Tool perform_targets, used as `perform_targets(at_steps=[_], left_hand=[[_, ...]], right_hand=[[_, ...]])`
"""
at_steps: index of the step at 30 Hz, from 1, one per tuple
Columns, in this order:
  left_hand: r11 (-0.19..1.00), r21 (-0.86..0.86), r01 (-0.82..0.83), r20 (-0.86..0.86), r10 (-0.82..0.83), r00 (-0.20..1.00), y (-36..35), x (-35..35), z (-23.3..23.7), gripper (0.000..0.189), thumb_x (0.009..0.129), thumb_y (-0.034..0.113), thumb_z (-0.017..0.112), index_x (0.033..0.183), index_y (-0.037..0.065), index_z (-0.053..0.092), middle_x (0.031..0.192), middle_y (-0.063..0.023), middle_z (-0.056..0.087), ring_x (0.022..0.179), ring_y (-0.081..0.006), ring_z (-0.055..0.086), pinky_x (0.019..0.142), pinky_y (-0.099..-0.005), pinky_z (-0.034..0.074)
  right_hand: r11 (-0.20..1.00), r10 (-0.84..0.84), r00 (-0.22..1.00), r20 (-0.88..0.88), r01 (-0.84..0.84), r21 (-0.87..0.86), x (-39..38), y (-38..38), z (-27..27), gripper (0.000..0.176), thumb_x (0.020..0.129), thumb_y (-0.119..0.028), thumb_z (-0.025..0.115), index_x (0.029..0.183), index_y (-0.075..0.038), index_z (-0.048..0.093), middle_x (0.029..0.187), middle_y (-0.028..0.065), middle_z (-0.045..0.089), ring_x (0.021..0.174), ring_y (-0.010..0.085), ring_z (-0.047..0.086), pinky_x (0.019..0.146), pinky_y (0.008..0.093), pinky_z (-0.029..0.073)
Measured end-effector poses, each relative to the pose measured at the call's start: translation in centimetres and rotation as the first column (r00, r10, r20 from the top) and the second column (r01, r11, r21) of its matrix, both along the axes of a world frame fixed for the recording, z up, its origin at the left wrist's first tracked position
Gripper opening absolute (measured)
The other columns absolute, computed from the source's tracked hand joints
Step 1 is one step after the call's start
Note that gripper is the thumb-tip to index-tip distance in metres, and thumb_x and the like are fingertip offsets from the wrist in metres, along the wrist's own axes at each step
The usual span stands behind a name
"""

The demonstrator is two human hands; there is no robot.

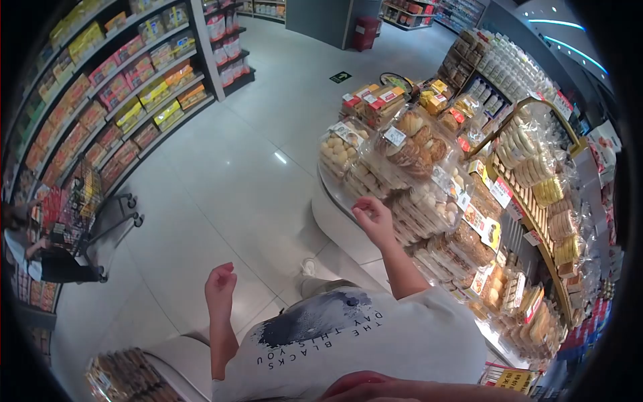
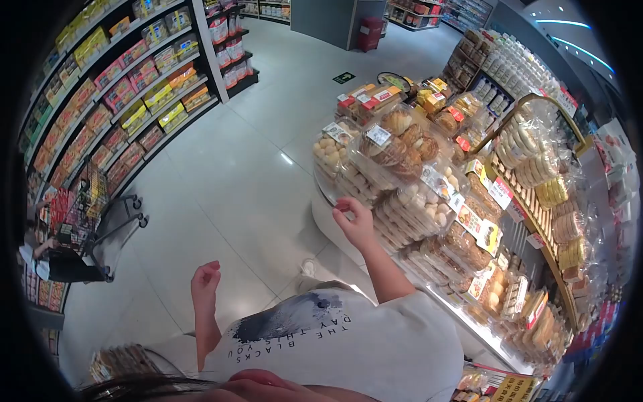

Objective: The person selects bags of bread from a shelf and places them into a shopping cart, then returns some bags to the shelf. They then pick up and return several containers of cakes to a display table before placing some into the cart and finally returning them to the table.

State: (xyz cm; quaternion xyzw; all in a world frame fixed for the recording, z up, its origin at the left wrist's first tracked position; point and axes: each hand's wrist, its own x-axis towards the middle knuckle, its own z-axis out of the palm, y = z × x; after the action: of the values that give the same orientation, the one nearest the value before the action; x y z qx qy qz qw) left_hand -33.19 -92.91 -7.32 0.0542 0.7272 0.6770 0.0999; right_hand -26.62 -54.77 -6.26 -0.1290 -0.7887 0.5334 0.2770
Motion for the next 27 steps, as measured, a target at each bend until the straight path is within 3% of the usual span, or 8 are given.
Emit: perform_targets(at_steps=[2,6,10,15,17,21,27], left_hand=[[0.999,-0.036,0.011,-0.021,-0.012,1.000,2.2,-3.5,0.2,0.009,0.078,-0.001,0.058,0.084,0.004,0.053,0.105,-0.0110,0.057,0.095,-0.0171,0.053,0.083,-0.0281,0.042],[0.996,-0.089,-0.008,0.014,0.009,1.000,5.5,-10.8,2.3,0.009,0.077,-0.002,0.057,0.082,0.004,0.053,0.103,-0.0102,0.058,0.094,-0.0167,0.054,0.083,-0.0278,0.042],[0.996,-0.083,-0.009,-0.097,0.001,0.995,7.9,-17.3,3.1,0.009,0.077,-0.004,0.056,0.080,0.003,0.052,0.102,-0.0106,0.057,0.094,-0.0174,0.053,0.082,-0.0282,0.043],[0.994,-0.108,0.031,0.024,-0.028,0.999,9.7,-24.9,0.8,0.009,0.075,-0.006,0.055,0.079,0.001,0.052,0.101,-0.0127,0.057,0.094,-0.0190,0.053,0.082,-0.0290,0.042],[0.984,-0.131,0.119,0.068,-0.111,0.992,10.7,-28.7,-0.8,0.008,0.074,-0.007,0.053,0.077,0.001,0.053,0.101,-0.0134,0.058,0.093,-0.0195,0.053,0.082,-0.0292,0.042],[0.914,-0.121,0.387,0.122,-0.374,0.920,13.2,-38.9,-4.7,0.006,0.074,-0.006,0.053,0.075,0.000,0.054,0.099,-0.0135,0.058,0.090,-0.0190,0.054,0.081,-0.0295,0.043],[0.580,-0.185,0.794,0.010,-0.806,0.591,24.9,-46.9,-2.5,0.008,0.075,-0.007,0.052,0.073,0.000,0.051,0.095,-0.0118,0.058,0.088,-0.0183,0.054,0.082,-0.0299,0.043]], right_hand=[[0.999,0.000,1.000,0.021,0.001,-0.051,-4.7,0.9,-2.1,0.029,0.077,-0.013,0.065,0.099,0.001,0.055,0.081,0.0050,0.061,0.073,0.0119,0.057,0.069,0.0241,0.046],[0.891,0.140,0.984,0.113,-0.076,-0.448,-13.5,2.2,-4.9,0.037,0.077,-0.014,0.064,0.107,0.001,0.049,0.076,0.0050,0.059,0.068,0.0088,0.056,0.063,0.0229,0.045],[0.865,0.193,0.971,0.140,-0.101,-0.491,-19.9,3.1,-5.7,0.039,0.077,-0.016,0.063,0.109,0.001,0.048,0.074,0.0044,0.058,0.066,0.0090,0.056,0.059,0.0227,0.044],[0.892,0.137,0.967,0.215,-0.026,-0.452,-24.1,4.0,-7.5,0.039,0.076,-0.017,0.063,0.107,0.001,0.049,0.071,0.0044,0.057,0.064,0.0099,0.055,0.056,0.0242,0.044],[0.907,0.123,0.944,0.305,0.018,-0.421,-23.9,3.7,-9.0,0.039,0.078,-0.016,0.062,0.110,-0.001,0.046,0.073,0.0043,0.058,0.066,0.0106,0.056,0.060,0.0243,0.044],[0.937,-0.073,0.873,0.482,0.226,-0.267,-22.0,0.9,-11.1,0.036,0.076,-0.023,0.063,0.102,-0.002,0.051,0.069,0.0055,0.058,0.062,0.0129,0.055,0.057,0.0269,0.044],[0.748,-0.276,0.779,0.563,0.542,-0.383,-18.0,-4.5,-12.5,0.037,0.076,-0.023,0.061,0.104,-0.001,0.051,0.072,0.0061,0.061,0.065,0.0136,0.057,0.057,0.0279,0.045]])
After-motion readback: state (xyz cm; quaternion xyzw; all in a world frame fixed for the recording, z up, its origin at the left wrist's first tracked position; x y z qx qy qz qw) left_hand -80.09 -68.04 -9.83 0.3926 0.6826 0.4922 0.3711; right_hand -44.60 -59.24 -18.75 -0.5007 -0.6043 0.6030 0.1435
